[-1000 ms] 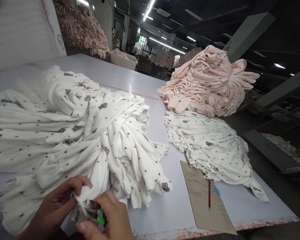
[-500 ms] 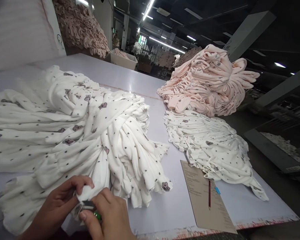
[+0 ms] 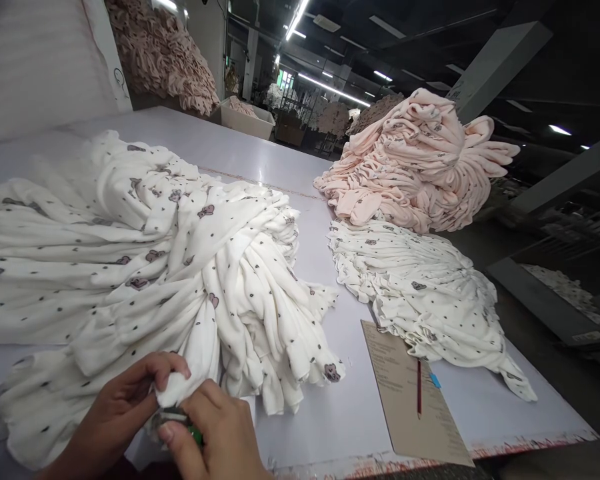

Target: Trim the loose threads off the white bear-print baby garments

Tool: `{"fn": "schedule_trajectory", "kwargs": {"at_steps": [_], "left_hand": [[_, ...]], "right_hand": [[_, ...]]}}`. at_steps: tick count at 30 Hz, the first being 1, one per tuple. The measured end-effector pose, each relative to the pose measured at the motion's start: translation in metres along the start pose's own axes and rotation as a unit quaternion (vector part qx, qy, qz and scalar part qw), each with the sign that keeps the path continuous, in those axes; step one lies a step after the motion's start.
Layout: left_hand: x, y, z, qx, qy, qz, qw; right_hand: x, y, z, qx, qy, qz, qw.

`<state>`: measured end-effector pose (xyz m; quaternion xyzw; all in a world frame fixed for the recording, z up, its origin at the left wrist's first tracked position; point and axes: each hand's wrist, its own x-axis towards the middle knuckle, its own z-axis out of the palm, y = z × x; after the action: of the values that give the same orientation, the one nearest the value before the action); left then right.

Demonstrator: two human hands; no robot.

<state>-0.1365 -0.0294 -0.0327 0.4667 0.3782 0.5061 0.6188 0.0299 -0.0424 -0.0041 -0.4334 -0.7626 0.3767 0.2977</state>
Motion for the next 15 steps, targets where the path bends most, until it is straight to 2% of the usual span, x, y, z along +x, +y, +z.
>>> {"fn": "schedule_trajectory", "kwargs": {"at_steps": [3, 6, 15], "left_hand": [[0.0, 0.0, 0.001, -0.01, 0.005, 0.001, 1.0], [0.001, 0.003, 0.003, -0.018, 0.013, -0.005, 1.0], [-0.002, 0.006, 0.011, -0.035, 0.066, -0.019, 0.997]], "right_hand": [[-0.001, 0.0, 0.0, 0.03, 0.017, -0.015, 0.999], [-0.001, 0.0, -0.001, 0.039, 0.024, -0.001, 0.999], [-0.001, 0.0, 0.001, 0.033, 0.01, 0.012, 0.999]]}}
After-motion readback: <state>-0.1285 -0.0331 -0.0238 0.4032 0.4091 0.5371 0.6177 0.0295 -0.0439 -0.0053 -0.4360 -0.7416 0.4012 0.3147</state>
